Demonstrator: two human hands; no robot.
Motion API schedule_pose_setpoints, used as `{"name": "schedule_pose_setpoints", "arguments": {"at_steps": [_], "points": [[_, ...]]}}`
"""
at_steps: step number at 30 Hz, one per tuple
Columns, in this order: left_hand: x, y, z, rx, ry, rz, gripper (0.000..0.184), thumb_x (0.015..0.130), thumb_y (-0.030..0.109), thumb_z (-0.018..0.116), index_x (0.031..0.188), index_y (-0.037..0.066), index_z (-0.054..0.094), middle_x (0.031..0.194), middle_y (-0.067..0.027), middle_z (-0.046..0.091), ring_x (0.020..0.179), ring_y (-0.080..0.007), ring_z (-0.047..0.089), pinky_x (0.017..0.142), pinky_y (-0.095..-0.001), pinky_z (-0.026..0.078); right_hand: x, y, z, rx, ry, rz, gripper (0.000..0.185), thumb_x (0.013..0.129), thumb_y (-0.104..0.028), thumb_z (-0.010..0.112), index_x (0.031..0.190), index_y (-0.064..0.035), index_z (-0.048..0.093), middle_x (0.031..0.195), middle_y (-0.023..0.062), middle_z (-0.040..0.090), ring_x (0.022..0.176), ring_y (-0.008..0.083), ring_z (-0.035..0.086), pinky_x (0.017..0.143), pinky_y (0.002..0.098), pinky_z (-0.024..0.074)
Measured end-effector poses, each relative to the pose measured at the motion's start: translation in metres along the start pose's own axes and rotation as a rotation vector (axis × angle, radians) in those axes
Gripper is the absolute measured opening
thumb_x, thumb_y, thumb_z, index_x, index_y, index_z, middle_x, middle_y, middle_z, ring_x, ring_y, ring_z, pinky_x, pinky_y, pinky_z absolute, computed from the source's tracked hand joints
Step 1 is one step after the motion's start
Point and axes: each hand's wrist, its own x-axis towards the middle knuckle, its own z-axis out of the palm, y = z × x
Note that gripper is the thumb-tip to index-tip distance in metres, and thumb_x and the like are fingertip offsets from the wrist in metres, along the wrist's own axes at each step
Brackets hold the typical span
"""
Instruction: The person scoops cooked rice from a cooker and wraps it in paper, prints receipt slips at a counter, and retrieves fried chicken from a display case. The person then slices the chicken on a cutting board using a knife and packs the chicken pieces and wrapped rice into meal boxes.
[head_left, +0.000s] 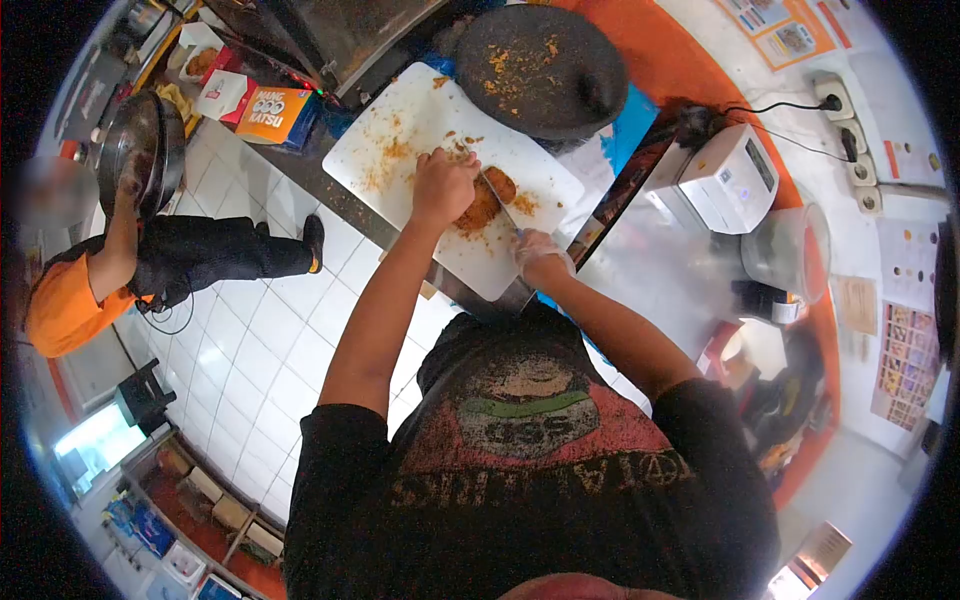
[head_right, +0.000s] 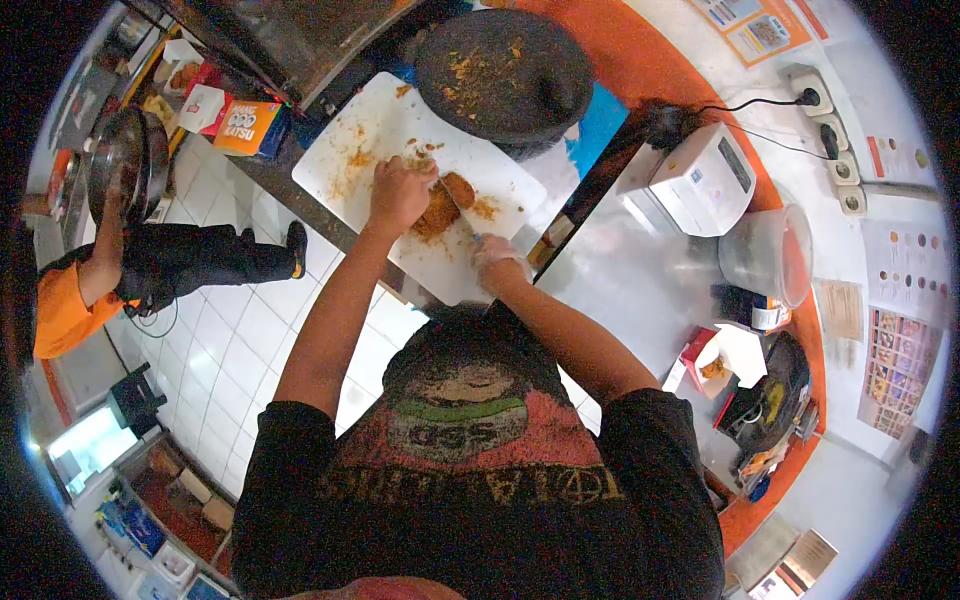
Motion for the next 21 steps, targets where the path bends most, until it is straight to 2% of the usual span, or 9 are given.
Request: {"name": "schedule_pose_setpoints", "arguments": {"at_steps": [2, 4, 6, 8, 10, 14, 17, 19, 21], "points": [[0.001, -0.004, 0.001, -0.014, -0.012, 0.016, 0.032, 0.082, 0.014, 0.056, 0.108, 0.021, 0.074, 0.119, 0.0091, 0.068, 0.094, -0.0222, 0.055, 0.088, -0.0369, 0.041, 0.000, 0.007, -0.001, 0.006, -0.005, 0.015, 0.033, 0.092, -0.036, 0.053, 0.100, -0.0052, 0.064, 0.097, 0.0172, 0.066, 0.094, 0.0356, 0.065, 0.076, 0.0476, 0.0548], [0.001, -0.013, 0.005, -0.020, -0.024, 0.030, 0.035, 0.082, 0.012, 0.056, 0.111, 0.022, 0.073, 0.121, 0.0101, 0.067, 0.094, -0.0225, 0.054, 0.089, -0.0365, 0.041, 0.003, 0.018, -0.008, -0.024, -0.032, -0.196, 0.036, 0.093, -0.040, 0.052, 0.100, -0.0063, 0.065, 0.102, 0.0183, 0.067, 0.100, 0.0357, 0.065, 0.079, 0.0460, 0.0547], [0.002, -0.021, 0.016, -0.290, 0.013, -0.058, 0.042, 0.082, 0.009, 0.054, 0.120, 0.021, 0.069, 0.126, 0.0109, 0.064, 0.095, -0.0238, 0.052, 0.091, -0.0367, 0.043, 0.017, 0.030, -0.004, -0.085, -0.009, -0.274, 0.041, 0.093, -0.045, 0.050, 0.102, -0.0073, 0.066, 0.107, 0.0205, 0.067, 0.105, 0.0364, 0.063, 0.083, 0.0454, 0.0537], [0.003, -0.017, 0.004, -0.332, 0.096, -0.010, 0.045, 0.082, 0.007, 0.052, 0.123, 0.020, 0.067, 0.129, 0.0105, 0.063, 0.096, -0.0247, 0.051, 0.092, -0.0367, 0.043, 0.013, 0.024, -0.016, -0.134, 0.018, -0.275, 0.046, 0.094, -0.048, 0.048, 0.104, -0.0080, 0.067, 0.111, 0.0223, 0.066, 0.107, 0.0371, 0.062, 0.085, 0.0454, 0.0527], [0.005, -0.015, 0.001, -0.375, 0.179, 0.037, 0.047, 0.083, 0.006, 0.051, 0.125, 0.020, 0.066, 0.131, 0.0100, 0.061, 0.096, -0.0256, 0.051, 0.093, -0.0367, 0.044, -0.025, -0.011, -0.076, 0.074, -0.150, 0.054, 0.058, 0.098, -0.054, 0.036, 0.110, -0.0057, 0.065, 0.115, 0.0251, 0.063, 0.110, 0.0401, 0.060, 0.091, 0.0477, 0.0485], [0.013, -0.014, 0.009, -0.320, 0.150, 0.068, 0.048, 0.082, 0.005, 0.050, 0.126, 0.020, 0.065, 0.134, 0.0107, 0.059, 0.100, -0.0266, 0.051, 0.093, -0.0371, 0.045, -0.027, -0.008, -0.075, 0.023, -0.003, 0.030, 0.056, 0.100, -0.047, 0.034, 0.104, -0.0014, 0.067, 0.107, 0.0215, 0.067, 0.100, 0.0389, 0.064, 0.086, 0.0490, 0.0489], [0.013, -0.013, 0.015, -0.316, 0.091, 0.040, 0.046, 0.081, 0.005, 0.052, 0.122, 0.019, 0.067, 0.133, 0.0116, 0.060, 0.100, -0.0264, 0.053, 0.092, -0.0375, 0.046, -0.004, 0.013, -0.047, -0.111, 0.027, -0.174, 0.060, 0.103, -0.045, 0.027, 0.107, 0.0000, 0.065, 0.108, 0.0239, 0.066, 0.101, 0.0405, 0.063, 0.089, 0.0495, 0.0477], [0.012, -0.012, 0.017, -0.359, 0.044, 0.017, 0.044, 0.080, 0.005, 0.053, 0.120, 0.019, 0.068, 0.131, 0.0122, 0.060, 0.100, -0.0262, 0.054, 0.091, -0.0380, 0.047, -0.014, 0.008, -0.056, -0.029, -0.020, -0.051, 0.058, 0.104, -0.041, 0.023, 0.106, 0.0014, 0.062, 0.102, 0.0254, 0.066, 0.098, 0.0422, 0.063, 0.088, 0.0501, 0.0483], [0.012, -0.013, 0.018, -0.374, 0.057, 0.003, 0.041, 0.080, 0.006, 0.054, 0.116, 0.018, 0.070, 0.130, 0.0126, 0.061, 0.098, -0.0255, 0.055, 0.088, -0.0382, 0.048, -0.011, 0.006, -0.053, -0.059, 0.000, -0.096, 0.059, 0.104, -0.041, 0.021, 0.104, 0.0020, 0.062, 0.102, 0.0257, 0.066, 0.097, 0.0423, 0.063, 0.088, 0.0502, 0.0482]]}}
